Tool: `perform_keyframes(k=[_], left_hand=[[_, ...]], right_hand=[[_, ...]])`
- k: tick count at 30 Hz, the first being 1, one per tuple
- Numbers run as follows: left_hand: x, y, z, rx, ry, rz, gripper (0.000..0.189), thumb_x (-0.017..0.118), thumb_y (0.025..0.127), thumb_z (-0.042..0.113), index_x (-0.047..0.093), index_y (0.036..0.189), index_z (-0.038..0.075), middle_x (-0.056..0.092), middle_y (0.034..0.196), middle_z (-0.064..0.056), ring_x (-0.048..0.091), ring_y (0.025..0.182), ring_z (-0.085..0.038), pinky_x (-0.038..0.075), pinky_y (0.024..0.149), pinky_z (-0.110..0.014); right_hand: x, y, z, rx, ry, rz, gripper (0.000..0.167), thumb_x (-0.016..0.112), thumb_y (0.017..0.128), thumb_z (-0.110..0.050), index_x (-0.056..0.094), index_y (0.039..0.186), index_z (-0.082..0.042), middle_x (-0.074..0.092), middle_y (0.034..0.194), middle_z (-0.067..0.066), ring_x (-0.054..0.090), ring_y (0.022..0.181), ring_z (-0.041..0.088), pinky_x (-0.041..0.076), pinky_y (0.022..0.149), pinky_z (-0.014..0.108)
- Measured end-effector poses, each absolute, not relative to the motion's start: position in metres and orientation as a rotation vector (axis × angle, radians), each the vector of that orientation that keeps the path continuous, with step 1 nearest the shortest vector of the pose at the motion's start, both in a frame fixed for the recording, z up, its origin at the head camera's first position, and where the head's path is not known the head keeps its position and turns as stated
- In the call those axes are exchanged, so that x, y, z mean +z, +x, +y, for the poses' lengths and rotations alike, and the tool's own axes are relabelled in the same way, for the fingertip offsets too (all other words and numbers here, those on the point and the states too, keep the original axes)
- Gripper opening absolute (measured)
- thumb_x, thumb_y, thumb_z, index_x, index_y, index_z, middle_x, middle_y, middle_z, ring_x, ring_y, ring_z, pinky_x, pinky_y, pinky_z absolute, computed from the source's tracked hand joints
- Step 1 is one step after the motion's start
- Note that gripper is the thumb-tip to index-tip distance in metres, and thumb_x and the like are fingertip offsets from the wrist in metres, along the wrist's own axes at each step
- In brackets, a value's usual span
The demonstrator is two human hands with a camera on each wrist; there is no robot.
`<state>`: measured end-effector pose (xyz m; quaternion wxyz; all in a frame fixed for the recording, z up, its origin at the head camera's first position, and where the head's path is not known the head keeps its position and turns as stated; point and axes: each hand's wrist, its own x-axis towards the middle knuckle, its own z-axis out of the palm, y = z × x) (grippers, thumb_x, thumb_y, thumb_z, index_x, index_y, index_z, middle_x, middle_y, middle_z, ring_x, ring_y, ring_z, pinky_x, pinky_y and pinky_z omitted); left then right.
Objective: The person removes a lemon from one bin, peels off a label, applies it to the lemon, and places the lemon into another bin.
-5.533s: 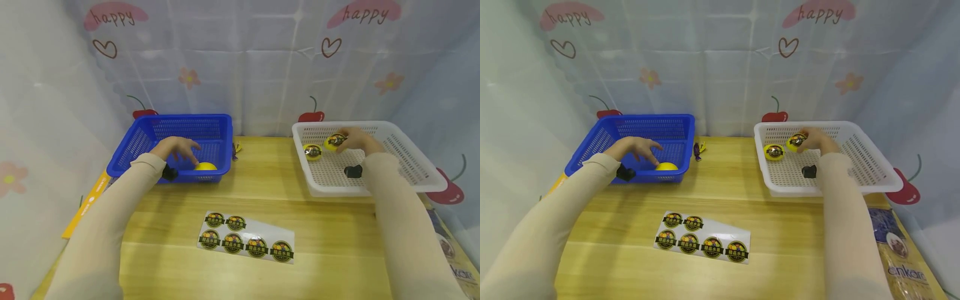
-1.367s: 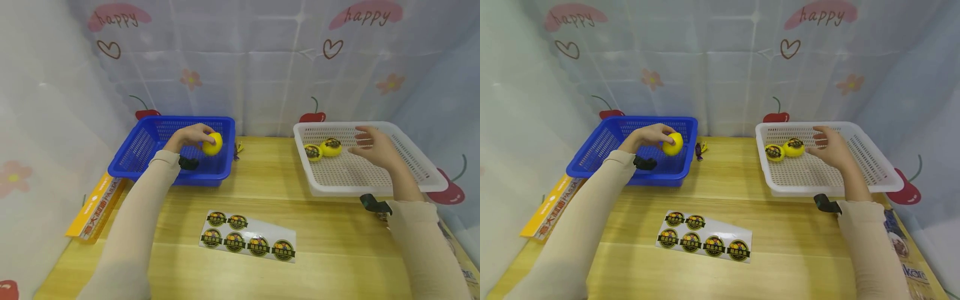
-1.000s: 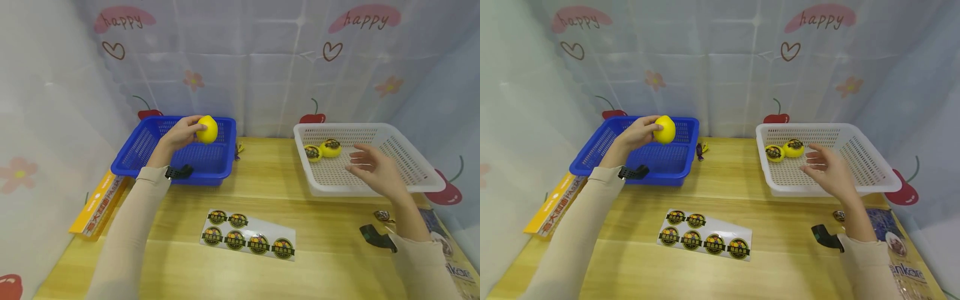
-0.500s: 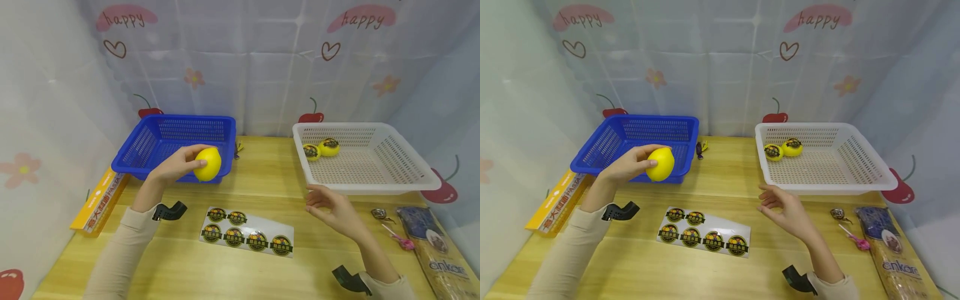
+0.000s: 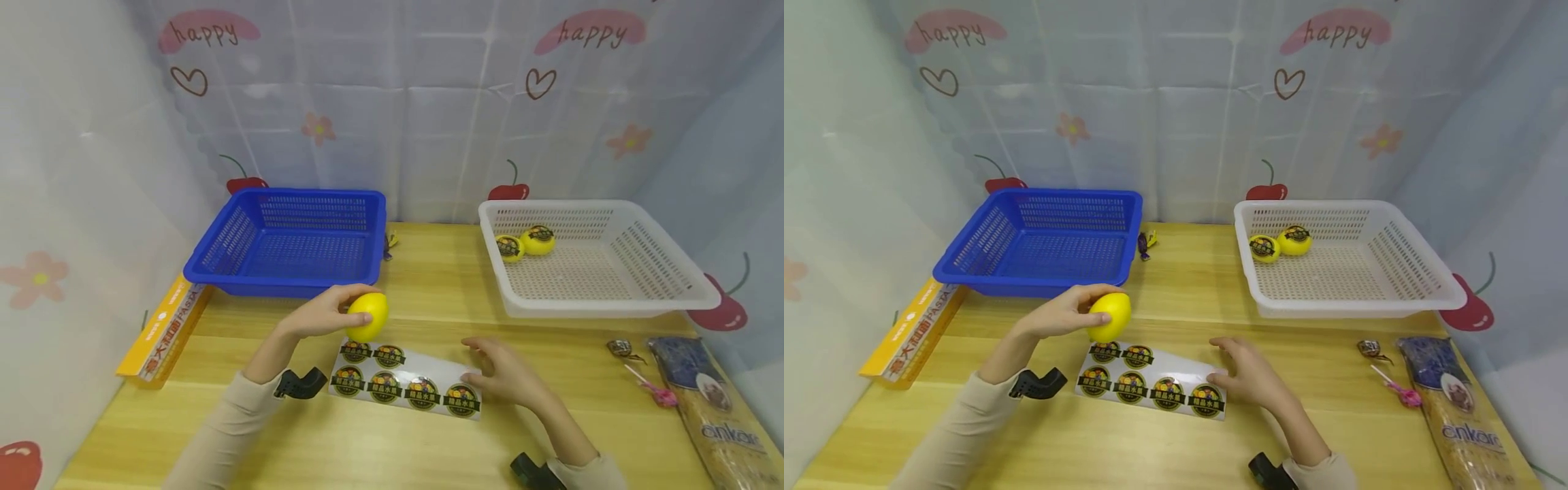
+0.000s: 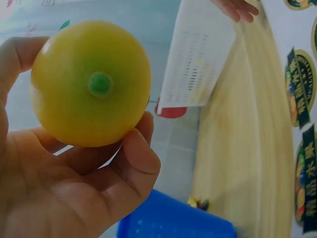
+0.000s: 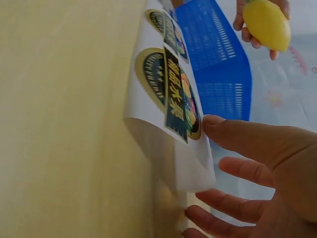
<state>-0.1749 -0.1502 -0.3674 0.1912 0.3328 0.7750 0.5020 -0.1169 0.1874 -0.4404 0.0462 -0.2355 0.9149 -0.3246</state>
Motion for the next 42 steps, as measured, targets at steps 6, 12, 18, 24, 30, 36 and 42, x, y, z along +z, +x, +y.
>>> perform_keyframes(k=[6,12,18,24,30,36,42], left_hand=[[-0.382,-0.182,-0.137,1.333,0.928,2.263,0.049,0.058,0.09,0.014,0.045,0.133,-0.006,0.057,0.11,-0.016,0.054,0.092,-0.02,0.051,0.078,-0.029],[-0.396,-0.192,-0.122,1.224,0.968,2.359,0.052,0.059,0.089,0.02,0.046,0.133,-0.004,0.057,0.109,-0.015,0.054,0.09,-0.019,0.049,0.076,-0.029],[-0.41,-0.21,-0.102,1.141,0.942,2.356,0.056,0.063,0.085,0.023,0.047,0.132,-0.002,0.059,0.104,-0.012,0.054,0.085,-0.017,0.048,0.073,-0.026],[-0.415,-0.225,-0.086,1.079,0.904,2.375,0.064,0.069,0.08,0.027,0.049,0.132,-0.002,0.062,0.107,-0.013,0.057,0.089,-0.018,0.048,0.072,-0.025],[-0.422,-0.234,-0.075,0.983,0.842,2.408,0.06,0.073,0.077,0.029,0.054,0.127,0.001,0.062,0.109,-0.012,0.058,0.094,-0.02,0.048,0.074,-0.024],[-0.428,-0.239,-0.066,0.903,0.864,2.43,0.054,0.073,0.077,0.025,0.055,0.121,0.001,0.061,0.107,-0.011,0.055,0.09,-0.017,0.046,0.075,-0.023],[-0.433,-0.239,-0.061,0.917,0.917,2.443,0.062,0.075,0.076,0.023,0.053,0.128,0.0,0.06,0.117,-0.013,0.053,0.093,-0.018,0.044,0.076,-0.023]], right_hand=[[-0.447,-0.12,0.179,-0.962,-0.782,2.769,0.056,0.074,0.081,-0.028,0.055,0.123,0.004,0.061,0.114,0.019,0.06,0.102,0.034,0.05,0.085,0.048],[-0.445,-0.123,0.172,-0.974,-0.751,2.691,0.059,0.076,0.079,-0.028,0.054,0.124,0.003,0.063,0.094,0.003,0.059,0.084,0.017,0.051,0.076,0.035],[-0.447,-0.124,0.172,-1.019,-0.704,2.617,0.052,0.079,0.075,-0.022,0.058,0.114,0.006,0.058,0.082,-0.002,0.049,0.071,0.009,0.045,0.063,0.022],[-0.448,-0.132,0.18,-1.125,-0.713,2.525,0.026,0.075,0.079,-0.015,0.065,0.097,0.001,0.062,0.08,-0.001,0.054,0.069,0.007,0.047,0.062,0.021],[-0.442,-0.146,0.189,-1.148,-0.78,2.511,0.015,0.07,0.084,-0.01,0.065,0.097,-0.006,0.064,0.089,0.004,0.059,0.081,0.015,0.05,0.072,0.03],[-0.439,-0.155,0.197,-1.17,-0.806,2.513,0.017,0.068,0.086,-0.01,0.063,0.102,-0.007,0.065,0.103,0.013,0.062,0.091,0.025,0.05,0.077,0.039],[-0.442,-0.161,0.211,-1.206,-0.802,2.517,0.029,0.069,0.084,-0.008,0.062,0.112,-0.004,0.065,0.099,0.012,0.059,0.08,0.014,0.049,0.066,0.026]])
